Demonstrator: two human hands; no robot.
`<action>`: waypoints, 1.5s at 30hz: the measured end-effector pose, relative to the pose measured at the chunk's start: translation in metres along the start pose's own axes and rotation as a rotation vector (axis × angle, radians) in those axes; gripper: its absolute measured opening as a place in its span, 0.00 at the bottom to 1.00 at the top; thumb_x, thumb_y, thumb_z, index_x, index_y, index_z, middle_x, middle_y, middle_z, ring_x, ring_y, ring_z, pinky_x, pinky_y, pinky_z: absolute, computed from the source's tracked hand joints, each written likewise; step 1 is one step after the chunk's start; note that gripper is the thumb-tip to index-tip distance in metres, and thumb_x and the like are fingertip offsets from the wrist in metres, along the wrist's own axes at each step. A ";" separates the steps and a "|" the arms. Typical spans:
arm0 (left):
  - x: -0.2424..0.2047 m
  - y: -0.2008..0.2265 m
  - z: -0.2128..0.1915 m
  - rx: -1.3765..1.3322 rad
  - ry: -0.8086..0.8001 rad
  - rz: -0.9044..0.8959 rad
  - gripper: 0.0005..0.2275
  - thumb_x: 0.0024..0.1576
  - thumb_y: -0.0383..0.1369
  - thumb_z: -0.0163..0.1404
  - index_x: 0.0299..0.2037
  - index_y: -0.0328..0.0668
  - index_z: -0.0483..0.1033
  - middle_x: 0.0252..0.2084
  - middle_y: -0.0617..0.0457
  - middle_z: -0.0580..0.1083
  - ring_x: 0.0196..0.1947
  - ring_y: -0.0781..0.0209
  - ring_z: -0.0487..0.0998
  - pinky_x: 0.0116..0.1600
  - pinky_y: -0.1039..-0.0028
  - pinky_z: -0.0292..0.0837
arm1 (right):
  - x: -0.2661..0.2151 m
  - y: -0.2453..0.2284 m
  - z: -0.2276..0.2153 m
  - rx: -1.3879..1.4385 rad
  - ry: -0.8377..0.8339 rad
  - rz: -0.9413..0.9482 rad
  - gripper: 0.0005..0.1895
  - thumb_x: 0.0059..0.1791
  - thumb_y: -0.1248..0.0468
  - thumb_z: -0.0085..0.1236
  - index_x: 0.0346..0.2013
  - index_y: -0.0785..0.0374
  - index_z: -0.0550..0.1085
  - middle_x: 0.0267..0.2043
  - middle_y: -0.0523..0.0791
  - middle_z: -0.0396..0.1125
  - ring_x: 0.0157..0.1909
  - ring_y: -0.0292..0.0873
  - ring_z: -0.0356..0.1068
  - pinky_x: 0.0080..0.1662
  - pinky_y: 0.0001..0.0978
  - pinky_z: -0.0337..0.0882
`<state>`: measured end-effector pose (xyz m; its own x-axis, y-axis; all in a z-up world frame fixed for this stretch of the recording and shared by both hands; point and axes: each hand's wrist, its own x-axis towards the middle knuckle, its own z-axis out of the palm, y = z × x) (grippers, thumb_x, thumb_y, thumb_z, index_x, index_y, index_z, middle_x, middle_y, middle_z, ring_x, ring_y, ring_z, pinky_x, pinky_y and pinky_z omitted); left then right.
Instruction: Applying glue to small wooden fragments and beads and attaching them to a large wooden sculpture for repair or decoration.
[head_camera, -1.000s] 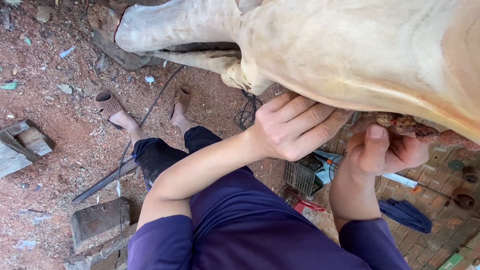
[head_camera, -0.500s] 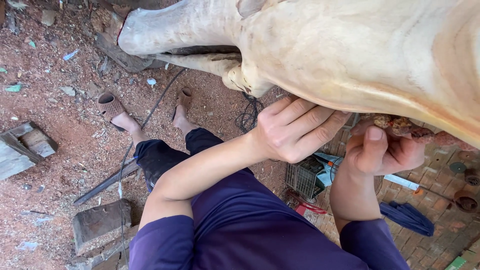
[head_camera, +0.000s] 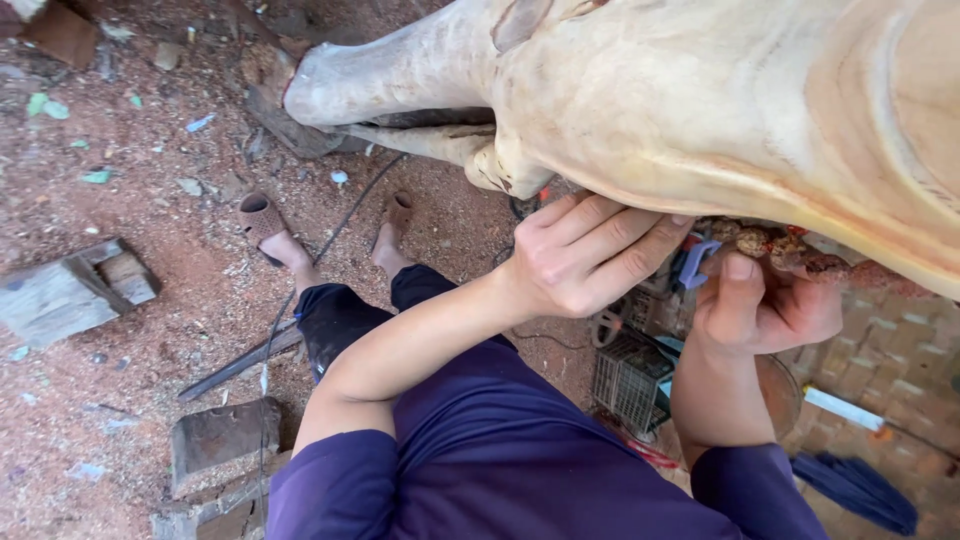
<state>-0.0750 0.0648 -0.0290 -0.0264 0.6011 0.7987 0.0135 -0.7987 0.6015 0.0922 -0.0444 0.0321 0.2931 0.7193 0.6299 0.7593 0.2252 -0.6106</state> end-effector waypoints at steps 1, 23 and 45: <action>-0.002 0.000 0.002 0.002 0.006 0.004 0.07 0.55 0.26 0.61 0.43 0.36 0.84 0.44 0.47 0.82 0.38 0.59 0.85 0.37 0.75 0.78 | 0.000 0.001 -0.001 -0.008 -0.021 -0.001 0.13 0.52 0.65 0.55 0.48 0.71 0.71 0.45 0.49 0.70 0.41 0.38 0.64 0.50 0.30 0.68; 0.005 0.045 0.012 0.106 0.044 -0.093 0.13 0.49 0.18 0.66 0.44 0.29 0.81 0.40 0.47 0.81 0.38 0.53 0.84 0.45 0.69 0.83 | -0.006 0.023 -0.013 0.003 -0.312 -0.045 0.10 0.47 0.78 0.62 0.28 0.79 0.67 0.28 0.60 0.71 0.26 0.50 0.69 0.31 0.36 0.67; 0.015 0.052 -0.004 0.158 -0.082 -0.106 0.15 0.52 0.17 0.64 0.48 0.34 0.77 0.44 0.51 0.79 0.37 0.58 0.81 0.42 0.71 0.79 | -0.012 0.020 0.029 0.475 -0.225 0.124 0.09 0.59 0.80 0.56 0.40 0.76 0.64 0.31 0.55 0.67 0.22 0.44 0.66 0.26 0.31 0.66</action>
<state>-0.0790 0.0323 0.0142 0.0455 0.6867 0.7255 0.1719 -0.7208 0.6715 0.0877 -0.0292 -0.0015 0.1927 0.8704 0.4531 0.3656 0.3648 -0.8563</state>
